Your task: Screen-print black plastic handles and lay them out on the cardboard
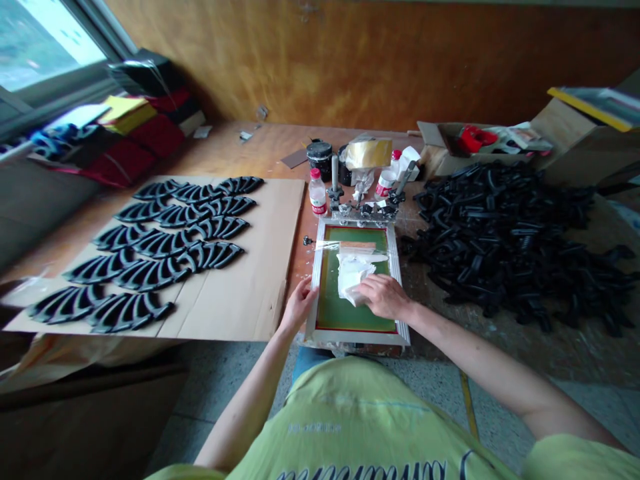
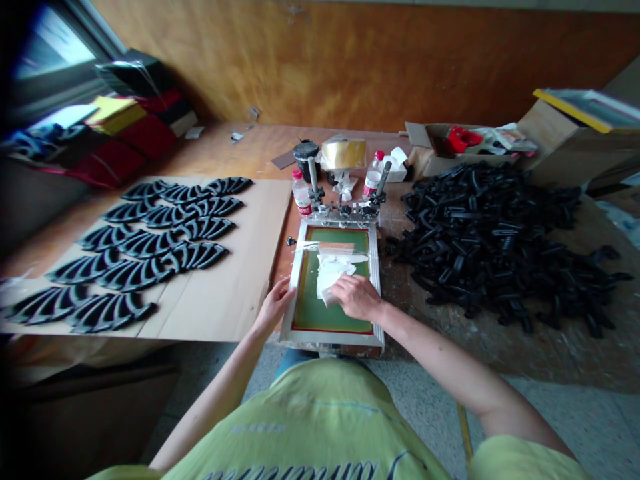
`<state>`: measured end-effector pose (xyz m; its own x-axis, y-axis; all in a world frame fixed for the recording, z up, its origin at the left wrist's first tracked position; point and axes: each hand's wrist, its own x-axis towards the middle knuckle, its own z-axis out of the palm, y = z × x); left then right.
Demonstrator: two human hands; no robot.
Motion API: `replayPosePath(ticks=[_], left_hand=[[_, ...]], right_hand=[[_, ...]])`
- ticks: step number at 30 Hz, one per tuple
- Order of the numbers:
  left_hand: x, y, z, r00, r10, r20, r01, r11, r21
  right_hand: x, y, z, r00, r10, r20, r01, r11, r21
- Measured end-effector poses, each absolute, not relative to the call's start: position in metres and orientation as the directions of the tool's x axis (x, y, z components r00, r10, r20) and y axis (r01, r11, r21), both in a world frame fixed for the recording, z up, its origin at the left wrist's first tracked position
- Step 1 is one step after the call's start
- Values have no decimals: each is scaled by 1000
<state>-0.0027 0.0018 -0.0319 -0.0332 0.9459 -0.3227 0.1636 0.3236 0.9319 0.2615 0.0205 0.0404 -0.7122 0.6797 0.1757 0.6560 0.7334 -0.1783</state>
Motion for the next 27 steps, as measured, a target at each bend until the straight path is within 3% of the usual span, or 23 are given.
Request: replayPosePath(ticks=[8, 11, 13, 17, 21, 23, 25, 27], left_hand=[[-4, -1, 28, 12, 936, -352, -20, 352, 936], [0, 11, 66, -57, 964, -258, -84, 253, 964], [6, 28, 92, -118, 984, -132, -146, 114, 983], [18, 74, 138, -132, 989, 61, -222, -90, 971], [28, 91, 153, -128, 989, 74, -201, -99, 974], [38, 73, 136, -185, 982, 22, -212, -62, 975], [55, 41, 107, -111, 982, -155, -206, 129, 970], [73, 6, 74, 203, 849, -487, -88, 512, 855]], right_hand=[[277, 109, 102, -271, 900, 341, 866, 383, -322], [326, 118, 111, 40, 893, 449, 870, 190, -454], [350, 110, 100, 134, 893, 431, 872, 100, -478], [334, 68, 45, -41, 957, 287, 889, 166, -426], [284, 36, 6, -253, 963, 93, 929, 268, -256], [268, 30, 4, -207, 978, -18, 956, 199, -218], [256, 23, 8, -110, 992, -60, 964, 91, -252], [242, 13, 13, -53, 999, 0, 948, 51, -313]])
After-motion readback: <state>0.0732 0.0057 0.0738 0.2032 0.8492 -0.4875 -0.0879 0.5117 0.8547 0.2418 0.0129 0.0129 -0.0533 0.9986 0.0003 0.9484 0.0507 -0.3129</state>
